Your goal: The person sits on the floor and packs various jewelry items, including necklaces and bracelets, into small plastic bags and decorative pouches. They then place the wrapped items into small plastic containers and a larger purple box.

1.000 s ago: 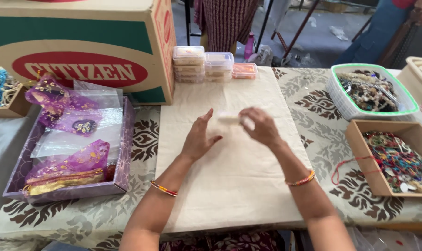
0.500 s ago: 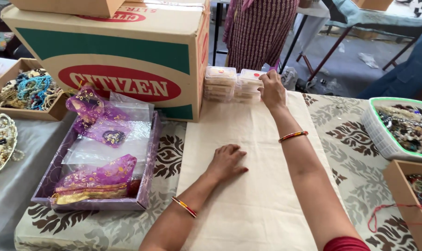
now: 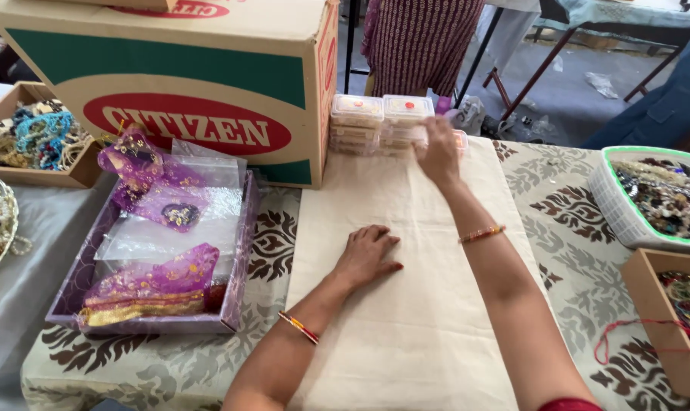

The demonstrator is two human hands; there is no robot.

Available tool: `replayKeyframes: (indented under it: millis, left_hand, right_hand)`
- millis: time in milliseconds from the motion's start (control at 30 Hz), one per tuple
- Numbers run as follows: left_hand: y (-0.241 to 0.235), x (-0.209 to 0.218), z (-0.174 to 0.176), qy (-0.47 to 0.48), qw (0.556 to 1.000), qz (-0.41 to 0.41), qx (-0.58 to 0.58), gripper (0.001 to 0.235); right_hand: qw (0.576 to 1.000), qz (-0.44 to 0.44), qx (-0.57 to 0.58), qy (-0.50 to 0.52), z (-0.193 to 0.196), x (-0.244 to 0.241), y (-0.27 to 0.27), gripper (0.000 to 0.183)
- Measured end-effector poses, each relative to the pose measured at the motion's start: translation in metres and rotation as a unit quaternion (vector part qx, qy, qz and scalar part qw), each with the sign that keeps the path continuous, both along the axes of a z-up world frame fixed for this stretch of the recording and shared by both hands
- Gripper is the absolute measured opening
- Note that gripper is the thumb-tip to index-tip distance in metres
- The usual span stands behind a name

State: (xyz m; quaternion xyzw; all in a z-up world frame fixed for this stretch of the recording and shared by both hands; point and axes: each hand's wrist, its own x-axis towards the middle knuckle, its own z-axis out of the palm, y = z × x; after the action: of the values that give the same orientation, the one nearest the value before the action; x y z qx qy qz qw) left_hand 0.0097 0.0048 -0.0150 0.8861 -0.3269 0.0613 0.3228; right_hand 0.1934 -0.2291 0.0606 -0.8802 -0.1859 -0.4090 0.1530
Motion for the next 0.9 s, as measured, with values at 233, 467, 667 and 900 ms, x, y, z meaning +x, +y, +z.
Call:
replayKeyframes:
  millis: [233,467,667,900]
  left_hand:
    - [0.002,-0.009,0.006,-0.047,0.999,0.009,0.015,0.06]
    - [0.086,-0.01,0.089,-0.28,0.916,0.21,0.197,0.059]
    - [0.272,-0.011,0.158,-0.257,0.859,0.391,0.207,0.031]
    - [0.427,-0.031,0.097,-0.124,0.814,0.522,0.223,0.041]
  right_hand:
    - [0.966,0.047,-0.107,0.229,-0.034,-0.158,0.01,0.022]
    - [0.952,-0.042,-0.092,0.29,-0.037,-0.205,-0.004,0.032]
    - [0.956,-0.03,-0.048,0.288,-0.045,-0.217,-0.004,0.037]
    - [0.963,0.041,-0.053,0.261,-0.042,-0.214,-0.028,0.032]
